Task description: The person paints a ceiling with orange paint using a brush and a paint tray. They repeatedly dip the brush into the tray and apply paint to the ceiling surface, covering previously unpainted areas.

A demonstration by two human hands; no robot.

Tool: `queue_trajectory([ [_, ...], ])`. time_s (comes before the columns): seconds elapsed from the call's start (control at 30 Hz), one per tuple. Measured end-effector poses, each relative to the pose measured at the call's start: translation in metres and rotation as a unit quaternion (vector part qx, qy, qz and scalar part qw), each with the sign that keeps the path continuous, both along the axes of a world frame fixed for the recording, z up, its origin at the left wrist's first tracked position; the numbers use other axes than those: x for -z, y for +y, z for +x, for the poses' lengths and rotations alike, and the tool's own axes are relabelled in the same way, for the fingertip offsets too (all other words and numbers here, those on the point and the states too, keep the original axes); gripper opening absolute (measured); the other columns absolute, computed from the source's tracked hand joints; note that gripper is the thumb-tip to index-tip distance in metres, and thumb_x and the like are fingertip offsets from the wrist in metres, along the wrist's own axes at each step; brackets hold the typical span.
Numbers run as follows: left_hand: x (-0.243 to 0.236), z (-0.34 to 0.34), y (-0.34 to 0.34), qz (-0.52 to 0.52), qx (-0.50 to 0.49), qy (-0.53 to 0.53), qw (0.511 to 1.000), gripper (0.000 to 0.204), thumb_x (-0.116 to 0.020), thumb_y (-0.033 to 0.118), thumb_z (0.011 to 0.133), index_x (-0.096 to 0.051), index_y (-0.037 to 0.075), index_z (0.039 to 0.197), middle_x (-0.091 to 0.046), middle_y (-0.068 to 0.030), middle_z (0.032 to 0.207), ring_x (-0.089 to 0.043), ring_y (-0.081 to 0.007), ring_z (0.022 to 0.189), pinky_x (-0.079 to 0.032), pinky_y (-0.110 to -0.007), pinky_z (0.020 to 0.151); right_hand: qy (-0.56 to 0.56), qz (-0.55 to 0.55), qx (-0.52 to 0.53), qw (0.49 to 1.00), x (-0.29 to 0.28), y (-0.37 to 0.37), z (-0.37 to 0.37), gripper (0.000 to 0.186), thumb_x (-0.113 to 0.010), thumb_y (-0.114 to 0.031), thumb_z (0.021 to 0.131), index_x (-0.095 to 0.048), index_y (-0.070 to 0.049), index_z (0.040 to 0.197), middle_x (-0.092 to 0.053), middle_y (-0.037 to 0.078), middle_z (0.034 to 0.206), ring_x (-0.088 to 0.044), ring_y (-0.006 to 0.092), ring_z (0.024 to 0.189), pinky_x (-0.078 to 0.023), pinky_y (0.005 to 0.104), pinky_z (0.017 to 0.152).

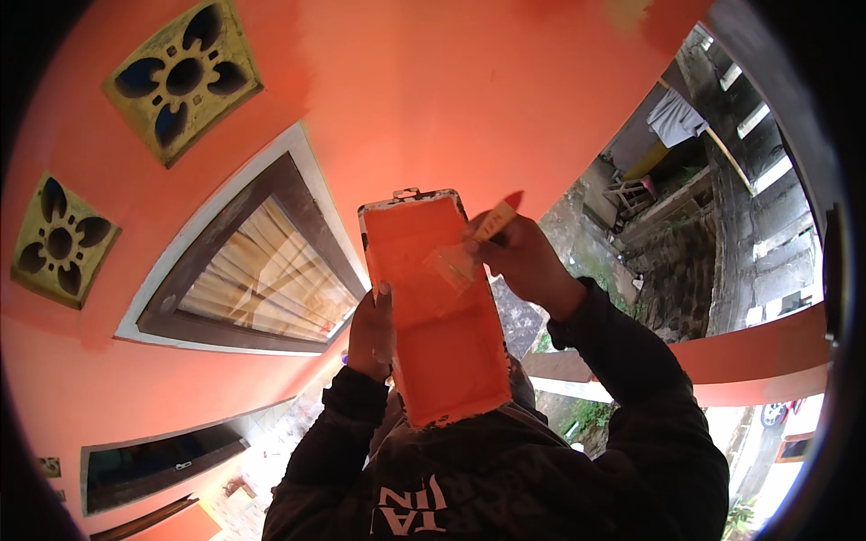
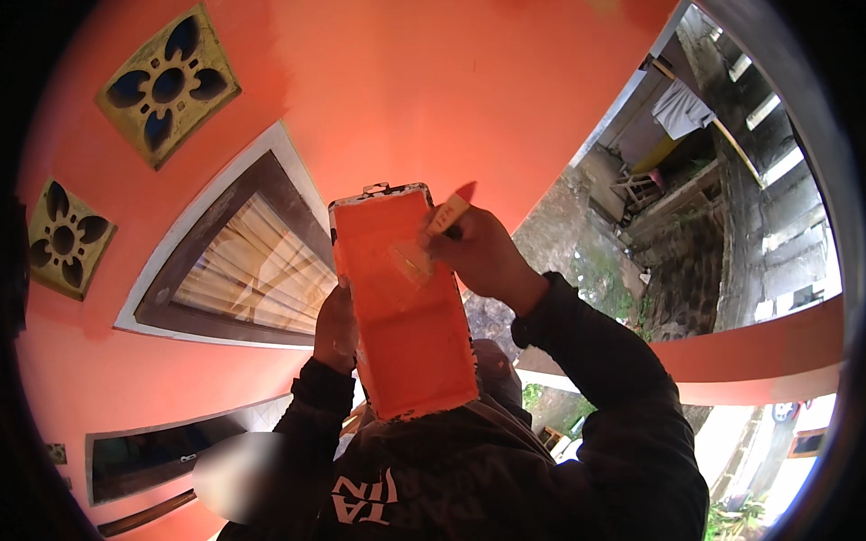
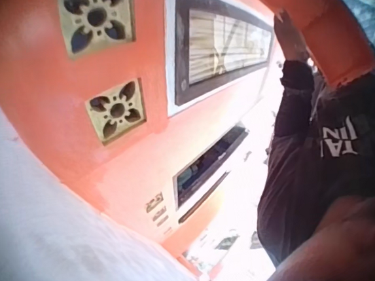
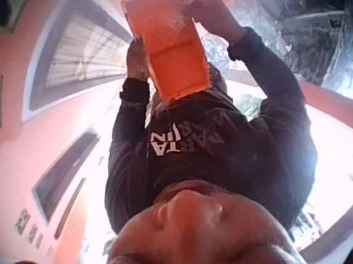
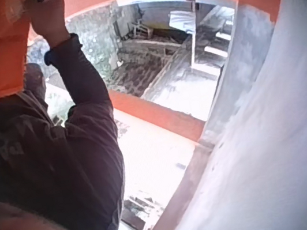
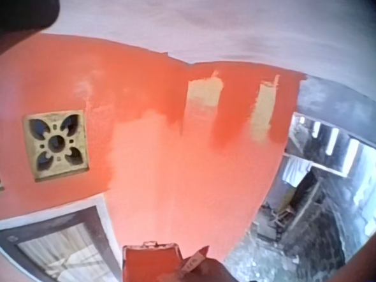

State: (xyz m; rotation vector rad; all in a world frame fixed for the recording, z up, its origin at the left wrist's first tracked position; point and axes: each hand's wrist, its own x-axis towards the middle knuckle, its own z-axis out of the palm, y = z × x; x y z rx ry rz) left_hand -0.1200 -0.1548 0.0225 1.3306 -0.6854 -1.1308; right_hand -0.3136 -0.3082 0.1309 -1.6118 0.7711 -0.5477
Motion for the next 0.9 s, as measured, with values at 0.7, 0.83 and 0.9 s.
queue_trajectory([
  [0.7, -0.005, -0.018, -0.010, -0.039, 0.036, 0.082, 0.995, 0.076, -0.035, 0.065, 0.107, -0.053, -0.003, 0.137, -0.065, -0.0110, 0.127, -0.065, -0.0201, 0.111, -0.054, -0.035, 0.092, 0.065, -0.629, -0.175, 0.755, 0.024, 0.050, -0.013, 0.030, -0.068, -0.015, 0.083, -0.067, -0.014, 0.113, -0.067, 0.003, 0.116, -0.067, 0.0224, 0.102, -0.058, 0.0386, 0.081],
  [0.83, 0.007, -0.015, -0.011, -0.045, 0.033, 0.084, 0.995, 0.077, -0.035, 0.065, 0.107, -0.053, -0.002, 0.138, -0.064, -0.0106, 0.128, -0.065, -0.0201, 0.111, -0.054, -0.035, 0.093, 0.042, -0.510, -0.166, 0.843, 0.010, 0.044, -0.020, 0.028, -0.069, -0.016, 0.086, -0.066, -0.008, 0.114, -0.070, 0.007, 0.108, -0.069, 0.0253, 0.095, -0.058, 0.0389, 0.081],
  [0.9, 0.009, -0.018, -0.015, -0.045, 0.030, 0.115, 0.992, 0.076, -0.034, 0.064, 0.107, -0.053, -0.003, 0.138, -0.065, -0.0104, 0.128, -0.065, -0.0201, 0.110, -0.053, -0.035, 0.093, 0.080, -0.359, -0.084, 0.926, 0.004, 0.043, -0.025, 0.024, -0.067, -0.016, 0.092, -0.065, -0.005, 0.113, -0.070, 0.008, 0.103, -0.070, 0.0243, 0.090, -0.058, 0.0377, 0.079],
])
